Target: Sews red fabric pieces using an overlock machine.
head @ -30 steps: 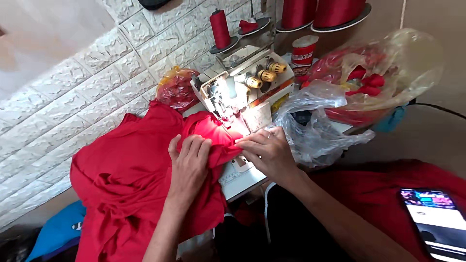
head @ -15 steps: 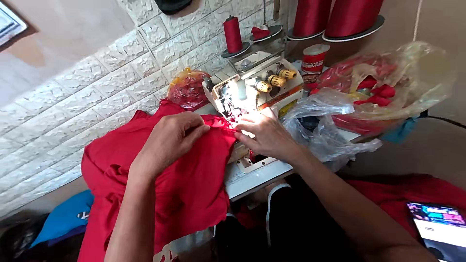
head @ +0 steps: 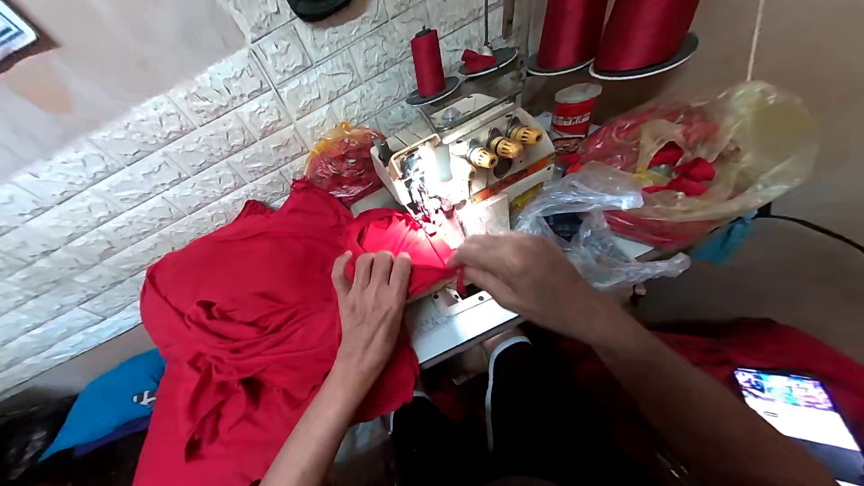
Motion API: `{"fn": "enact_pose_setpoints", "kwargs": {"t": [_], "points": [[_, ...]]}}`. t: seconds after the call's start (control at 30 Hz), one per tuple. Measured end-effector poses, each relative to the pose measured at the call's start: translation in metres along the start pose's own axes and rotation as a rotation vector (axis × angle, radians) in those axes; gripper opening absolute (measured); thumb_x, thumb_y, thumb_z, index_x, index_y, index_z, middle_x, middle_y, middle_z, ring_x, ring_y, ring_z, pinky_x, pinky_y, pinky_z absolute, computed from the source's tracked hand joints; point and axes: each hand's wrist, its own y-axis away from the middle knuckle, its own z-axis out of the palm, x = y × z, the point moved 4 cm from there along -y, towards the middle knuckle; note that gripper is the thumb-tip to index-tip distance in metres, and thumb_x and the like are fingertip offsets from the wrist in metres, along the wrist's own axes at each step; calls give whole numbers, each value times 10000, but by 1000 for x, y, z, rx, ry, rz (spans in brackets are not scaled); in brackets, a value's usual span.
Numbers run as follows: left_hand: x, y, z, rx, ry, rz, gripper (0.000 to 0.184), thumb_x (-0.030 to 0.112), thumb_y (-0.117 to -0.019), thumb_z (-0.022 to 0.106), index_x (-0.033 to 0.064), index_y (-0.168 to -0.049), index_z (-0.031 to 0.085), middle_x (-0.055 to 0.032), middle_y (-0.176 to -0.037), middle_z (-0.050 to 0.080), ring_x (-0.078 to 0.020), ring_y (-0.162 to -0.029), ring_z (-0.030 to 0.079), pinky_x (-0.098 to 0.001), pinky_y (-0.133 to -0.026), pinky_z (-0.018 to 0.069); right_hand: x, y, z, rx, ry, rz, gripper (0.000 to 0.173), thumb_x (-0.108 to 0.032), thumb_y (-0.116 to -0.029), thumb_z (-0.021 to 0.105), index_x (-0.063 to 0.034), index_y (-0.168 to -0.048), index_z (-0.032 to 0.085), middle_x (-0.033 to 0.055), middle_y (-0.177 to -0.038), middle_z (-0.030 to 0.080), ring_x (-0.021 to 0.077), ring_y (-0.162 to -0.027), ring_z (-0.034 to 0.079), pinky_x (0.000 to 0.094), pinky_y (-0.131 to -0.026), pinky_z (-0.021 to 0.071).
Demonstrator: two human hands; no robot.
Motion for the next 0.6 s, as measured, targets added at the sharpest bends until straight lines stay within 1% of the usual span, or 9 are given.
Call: {"fn": "enact_pose_setpoints", "kwargs": {"t": [0.13, 0.27, 0.33, 0.4, 0.43, 0.47, 0.53, 0.57, 0.6], "points": [[-2, 7, 5, -64, 35, 129, 247, -8, -941, 592, 101, -1140, 690, -89, -1084, 687, -250, -1117, 640, -533, -1093, 350, 4, 39, 34, 126, 48, 96, 217, -152, -990, 566, -107, -1028, 775, 60, -1077, 764, 236, -777, 714, 404, -626, 534], [-11, -8, 4, -162, 151, 169, 392, -9, -826, 698, 81, -1206, 669, -115, -1205, 675, -275, -1191, 623, -558, -1095, 344, 8, 34, 45, 203, 90, 114, 219, -145, -980, 565, -95, -1011, 776, 66, -1077, 769, 231, -766, 713, 401, -610, 510], [-20, -18, 1, -249, 268, 193, 429, 137, -812, 721, 82, -1233, 664, -117, -1259, 656, -297, -1244, 591, -610, -1110, 311, 10, 25, 45, 230, 93, 103, 210, -133, -971, 566, -91, -1009, 769, 70, -1038, 759, 237, -736, 691, 401, -592, 492], [-30, -26, 0, -326, 390, 201, 440, 423, -878, 645, 112, -1186, 690, -72, -1260, 665, -267, -1293, 557, -635, -1135, 255, 12, 15, 44, 244, 96, 109, 197, -117, -960, 578, -84, -1001, 768, 80, -1037, 757, 253, -732, 688, 413, -595, 495], [-34, -30, -1, -343, 458, 190, 460, 523, -927, 600, 124, -1129, 707, -49, -1215, 687, -235, -1291, 564, -642, -1149, 230, 15, 10, 45, 237, 91, 117, 187, -107, -958, 584, -80, -1000, 763, 89, -1025, 753, 267, -743, 687, 424, -606, 496], [-38, -32, -2, -351, 520, 178, 444, 532, -962, 564, 130, -1071, 720, -32, -1158, 709, -206, -1276, 582, -650, -1163, 209, 18, 7, 46, 230, 82, 122, 182, -99, -955, 588, -75, -1005, 762, 98, -1009, 748, 276, -755, 689, 430, -614, 504], [-44, -36, -3, -359, 579, 174, 339, 394, -1005, 534, 118, -1003, 730, -18, -1061, 729, -180, -1195, 636, -660, -1170, 210, 25, 1, 48, 210, 60, 127, 188, -86, -956, 593, -76, -1045, 758, 109, -1009, 741, 287, -794, 705, 441, -639, 541], [-47, -38, -4, -358, 573, 175, 297, 315, -1012, 537, 100, -1006, 740, -22, -1036, 737, -174, -1134, 669, -649, -1171, 243, 28, -1, 49, 200, 53, 127, 201, -88, -963, 585, -79, -1065, 758, 108, -1016, 741, 284, -805, 707, 437, -647, 550], [-48, -40, -6, -354, 556, 169, 271, 264, -1015, 544, 81, -1014, 742, -31, -1010, 740, -175, -1065, 692, -616, -1151, 310, 30, -3, 49, 193, 49, 122, 213, -92, -966, 578, -74, -1078, 758, 110, -1020, 737, 284, -800, 697, 430, -642, 545]]}}
